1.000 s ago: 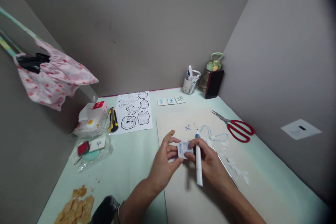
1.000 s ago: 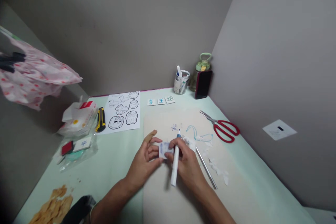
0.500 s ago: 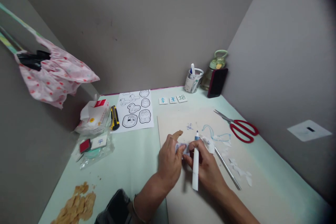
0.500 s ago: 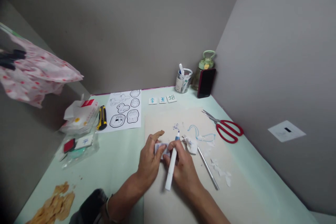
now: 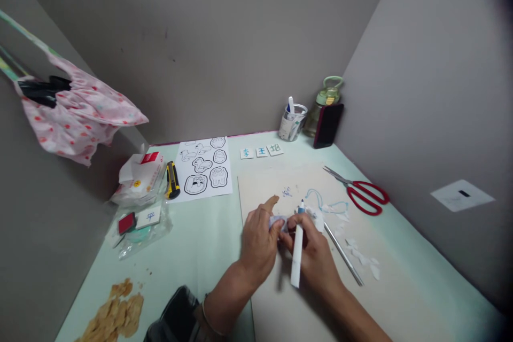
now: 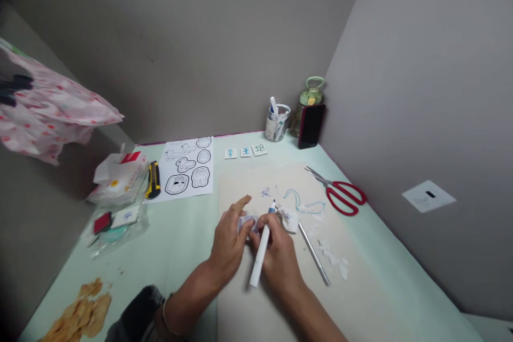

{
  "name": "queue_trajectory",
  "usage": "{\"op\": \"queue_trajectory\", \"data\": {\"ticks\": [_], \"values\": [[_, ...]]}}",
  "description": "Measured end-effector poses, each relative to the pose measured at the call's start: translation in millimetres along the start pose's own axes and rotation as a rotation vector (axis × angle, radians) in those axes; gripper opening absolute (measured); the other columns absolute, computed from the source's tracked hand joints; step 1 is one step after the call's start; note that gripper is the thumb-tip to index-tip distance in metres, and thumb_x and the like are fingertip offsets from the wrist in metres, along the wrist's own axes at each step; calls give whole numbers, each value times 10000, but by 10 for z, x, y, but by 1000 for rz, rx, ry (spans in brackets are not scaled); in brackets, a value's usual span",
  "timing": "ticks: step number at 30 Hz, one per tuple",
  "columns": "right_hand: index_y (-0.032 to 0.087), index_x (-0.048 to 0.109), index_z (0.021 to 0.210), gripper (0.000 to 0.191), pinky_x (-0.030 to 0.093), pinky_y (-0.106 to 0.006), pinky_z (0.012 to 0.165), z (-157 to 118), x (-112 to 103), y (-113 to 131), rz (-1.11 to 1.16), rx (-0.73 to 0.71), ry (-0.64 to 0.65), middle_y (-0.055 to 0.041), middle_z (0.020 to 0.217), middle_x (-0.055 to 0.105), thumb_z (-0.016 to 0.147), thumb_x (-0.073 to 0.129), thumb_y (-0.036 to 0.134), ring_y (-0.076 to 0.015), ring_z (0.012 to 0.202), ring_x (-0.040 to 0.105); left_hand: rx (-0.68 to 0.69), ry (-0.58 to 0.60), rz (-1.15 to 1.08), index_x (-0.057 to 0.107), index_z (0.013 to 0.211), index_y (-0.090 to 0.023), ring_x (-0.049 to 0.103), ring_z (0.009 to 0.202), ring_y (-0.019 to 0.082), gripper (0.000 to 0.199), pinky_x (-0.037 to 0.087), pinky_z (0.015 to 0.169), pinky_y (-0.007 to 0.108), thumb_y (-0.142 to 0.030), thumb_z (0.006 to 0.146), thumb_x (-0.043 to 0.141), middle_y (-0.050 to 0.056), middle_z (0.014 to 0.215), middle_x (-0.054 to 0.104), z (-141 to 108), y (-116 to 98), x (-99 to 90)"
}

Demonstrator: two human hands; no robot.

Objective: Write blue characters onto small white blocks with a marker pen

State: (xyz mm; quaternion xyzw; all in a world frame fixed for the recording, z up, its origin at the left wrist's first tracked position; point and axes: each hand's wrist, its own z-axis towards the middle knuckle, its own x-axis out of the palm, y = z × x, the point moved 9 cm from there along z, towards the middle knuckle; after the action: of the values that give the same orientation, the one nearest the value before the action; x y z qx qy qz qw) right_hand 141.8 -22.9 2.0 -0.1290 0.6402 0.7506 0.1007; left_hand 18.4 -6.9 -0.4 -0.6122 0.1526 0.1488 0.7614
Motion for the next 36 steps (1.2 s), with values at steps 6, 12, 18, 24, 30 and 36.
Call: {"op": "queue_trajectory", "data": {"ticks": [6, 12, 18, 24, 30, 36], "values": [[246, 494, 832, 177, 417, -267, 565, -38, 139, -2, 79, 35, 51, 55, 682, 525, 842, 671, 256, -136, 570, 501, -84, -61, -51, 548, 1352, -256, 602, 838, 221, 375, 461, 857, 383, -269, 991, 449, 15, 834, 665, 167, 166, -138], [255, 448, 851, 242, 504, -313, 635, 81, -138, -118, 169, 129, -93, 33, 792, 555, 858, 675, 335, -178, 659, 648, -117, -118, -240, 397, 1449, -235, 613, 976, 182, 523, 464, 932, 325, -309, 955, 550, 26, 1003, 645, 125, 190, -193], [254, 464, 825, 270, 511, -311, 620, 68, -159, -145, 210, 166, -123, 34, 785, 551, 815, 718, 345, -177, 645, 635, -182, -99, -334, 525, 1341, -194, 625, 724, 151, 392, 525, 753, 296, -290, 962, 497, 2, 809, 623, 189, 280, -210], [250, 473, 819, 268, 488, -303, 620, 96, -210, -172, 203, 165, -157, 30, 781, 565, 795, 726, 337, -164, 634, 581, -110, 33, -327, 426, 1456, -256, 647, 1009, 203, 730, 527, 945, 375, -222, 795, 734, 78, 1218, 644, 138, 161, -224], [249, 487, 847, 223, 519, -345, 733, 83, -177, -98, 186, 121, -119, -25, 896, 649, 863, 680, 358, -205, 795, 632, -38, 69, -126, 486, 1430, -322, 606, 1167, 237, 772, 435, 1076, 434, -125, 742, 776, 38, 1246, 662, 49, 22, -350], [229, 619, 805, 114, 528, -316, 669, -12, 232, 58, 136, 27, 151, -22, 811, 706, 841, 700, 300, -191, 715, 652, -205, -246, -65, 355, 1475, -315, 485, 1348, 261, 710, 319, 1156, 486, -196, 853, 676, 61, 1364, 607, 122, 249, -925]]}}
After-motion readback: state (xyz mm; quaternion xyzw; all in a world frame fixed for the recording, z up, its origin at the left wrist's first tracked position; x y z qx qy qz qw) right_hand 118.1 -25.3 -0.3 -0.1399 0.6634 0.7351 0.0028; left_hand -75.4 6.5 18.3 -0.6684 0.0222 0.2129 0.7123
